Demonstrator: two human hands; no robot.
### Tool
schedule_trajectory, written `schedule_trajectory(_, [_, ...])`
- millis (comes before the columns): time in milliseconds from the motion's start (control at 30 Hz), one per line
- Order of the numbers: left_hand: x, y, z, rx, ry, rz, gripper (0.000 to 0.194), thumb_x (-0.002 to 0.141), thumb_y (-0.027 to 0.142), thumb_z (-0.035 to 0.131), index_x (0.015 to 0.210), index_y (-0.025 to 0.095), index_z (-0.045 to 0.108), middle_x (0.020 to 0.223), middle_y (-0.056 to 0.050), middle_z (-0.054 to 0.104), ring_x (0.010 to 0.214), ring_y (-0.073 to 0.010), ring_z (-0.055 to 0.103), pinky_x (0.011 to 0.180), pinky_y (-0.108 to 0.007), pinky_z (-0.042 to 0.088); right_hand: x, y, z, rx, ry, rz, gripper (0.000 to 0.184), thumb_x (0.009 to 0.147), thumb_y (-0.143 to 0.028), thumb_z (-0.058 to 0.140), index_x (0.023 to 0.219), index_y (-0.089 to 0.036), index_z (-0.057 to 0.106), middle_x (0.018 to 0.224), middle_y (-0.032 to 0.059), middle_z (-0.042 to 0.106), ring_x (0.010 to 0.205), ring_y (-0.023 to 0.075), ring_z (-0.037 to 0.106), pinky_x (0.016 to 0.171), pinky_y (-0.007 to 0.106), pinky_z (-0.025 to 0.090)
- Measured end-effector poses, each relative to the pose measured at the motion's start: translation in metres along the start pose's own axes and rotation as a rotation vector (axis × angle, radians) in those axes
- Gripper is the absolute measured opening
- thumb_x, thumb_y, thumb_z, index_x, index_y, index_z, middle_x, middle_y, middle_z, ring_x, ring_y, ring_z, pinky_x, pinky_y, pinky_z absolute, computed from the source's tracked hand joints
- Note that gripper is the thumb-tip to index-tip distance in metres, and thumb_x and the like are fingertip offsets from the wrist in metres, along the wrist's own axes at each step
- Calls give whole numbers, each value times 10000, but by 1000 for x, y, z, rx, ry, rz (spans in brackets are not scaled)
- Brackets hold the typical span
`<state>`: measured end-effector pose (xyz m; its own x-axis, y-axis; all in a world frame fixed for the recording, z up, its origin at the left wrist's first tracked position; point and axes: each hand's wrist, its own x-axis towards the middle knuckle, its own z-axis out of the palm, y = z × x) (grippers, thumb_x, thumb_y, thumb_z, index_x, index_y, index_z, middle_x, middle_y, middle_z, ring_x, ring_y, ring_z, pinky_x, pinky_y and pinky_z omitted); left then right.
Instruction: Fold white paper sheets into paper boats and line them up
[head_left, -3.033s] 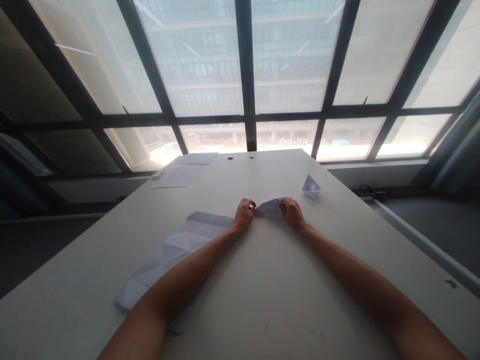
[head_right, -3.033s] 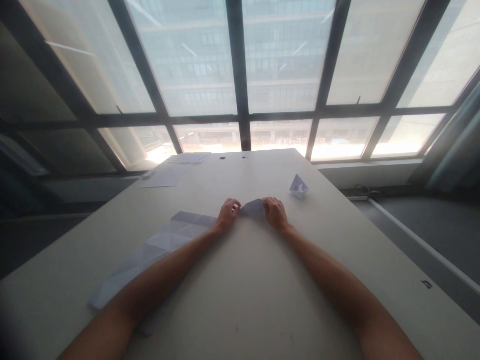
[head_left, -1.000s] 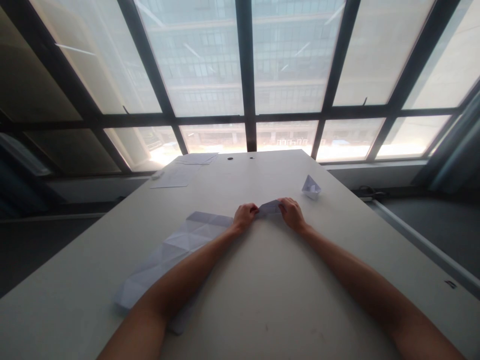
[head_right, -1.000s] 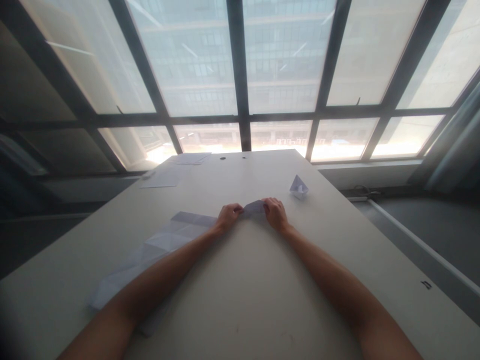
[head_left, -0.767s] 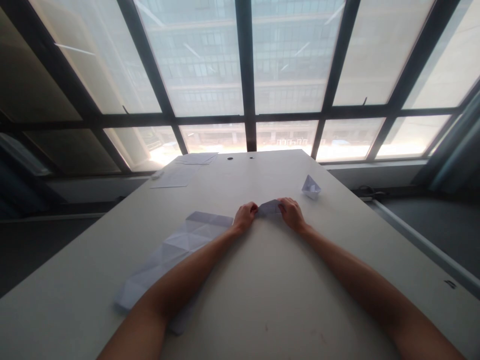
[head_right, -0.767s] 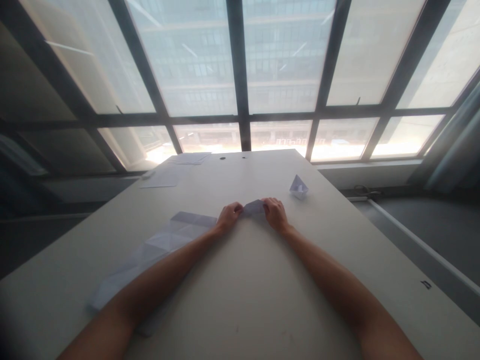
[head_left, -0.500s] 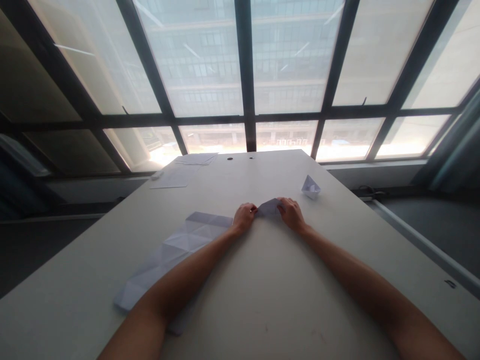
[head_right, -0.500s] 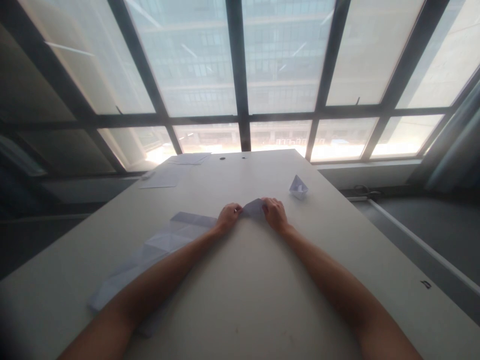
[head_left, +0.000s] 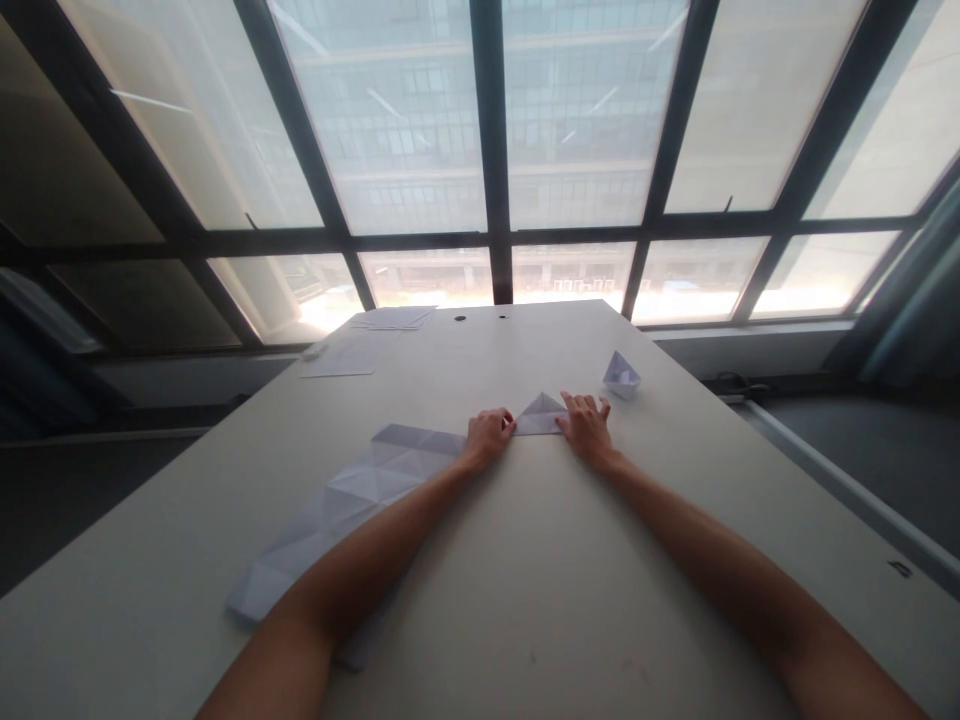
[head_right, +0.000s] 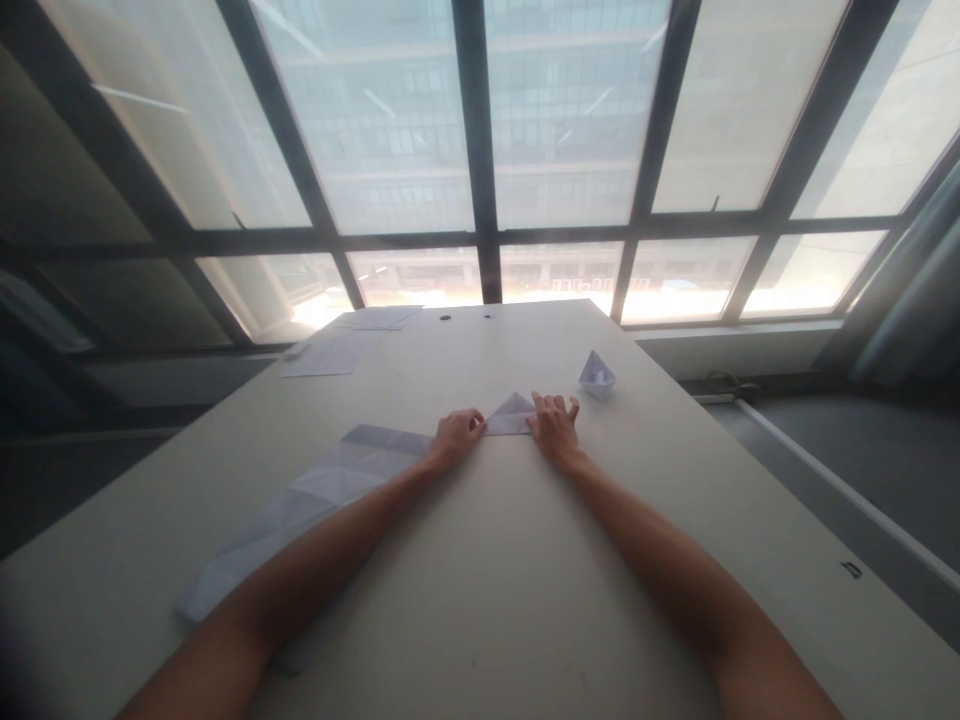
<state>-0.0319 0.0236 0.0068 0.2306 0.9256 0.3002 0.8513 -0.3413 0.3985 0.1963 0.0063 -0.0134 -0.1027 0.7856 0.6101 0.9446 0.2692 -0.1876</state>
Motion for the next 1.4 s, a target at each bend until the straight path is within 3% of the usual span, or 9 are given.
schedule_trajectory(100, [-2, 0, -1, 16, 36, 24, 161, 875, 255, 672, 1028, 221, 704, 930, -68, 681, 955, -253, 608, 865, -344, 433, -1, 1, 0, -19, -56, -1, 362, 922, -225, 605, 1283, -198, 586, 1147, 149, 668, 1129, 324, 523, 1071, 550, 226])
schedule_trajectory(233, [-4, 1, -3, 40, 30, 35, 139, 893, 268, 644, 1004, 217, 711, 1032, -94, 656, 1028, -277, 570, 895, -372, 429, 1, -1, -5, 13, -163, 15, 323, 932, -259, 609, 1249, -195, 614, 1165, 150, 660, 1117, 306, 544, 976, 439, 360])
schedule_trajectory(333, [-5, 3, -4, 92, 6, 30, 157, 922, 314, 610, 998, 221, 711, 1078, -93, 648, 1060, -275, 555, 914, -370, 423, 2, -3, -11, 18, -243, 43, 339, 953, -304, 588, 1270, -187, 608, 1174, 147, 655, 1123, 289, 545, 915, 377, 399])
schedule_trajectory(533, [-6, 3, -5, 177, -34, -17, 332, 921, 443, 617, 1127, 186, 656, 1142, -117, 635, 1113, -296, 538, 944, -382, 408, 4, -5, -17, -18, -297, 57, 361, 971, -348, 560, 1291, -185, 598, 1211, 127, 636, 1154, 273, 520, 926, 347, 390])
schedule_trajectory(800, [-3, -1, -4, 172, -99, -97, 370, 909, 511, 612, 1071, 179, 634, 1190, -149, 589, 1152, -324, 520, 943, -401, 406, 3, -3, -15, -33, -270, 49, 359, 951, -382, 601, 1252, -188, 619, 1156, 127, 637, 1105, 283, 532, 898, 356, 390])
schedule_trajectory(1067, [2, -6, 0, 106, -123, -67, 333, 917, 444, 625, 1131, 191, 594, 1152, -112, 630, 1145, -286, 540, 951, -377, 402, 2, -4, -15, -52, -275, 64, 350, 952, -415, 601, 1220, -191, 620, 1127, 127, 635, 1061, 277, 563, 881, 354, 389])
schedule_trajectory(1400, [1, -1, 0, 92, -99, -6, 266, 919, 370, 638, 1133, 217, 673, 1208, -98, 604, 1165, -277, 518, 974, -366, 407, 3, -10, -20, -69, -330, 154, 396, 972, -531, 521, 1134, -172, 562, 1032, 131, 683, 971, 259, 635, 830, 328, 383])
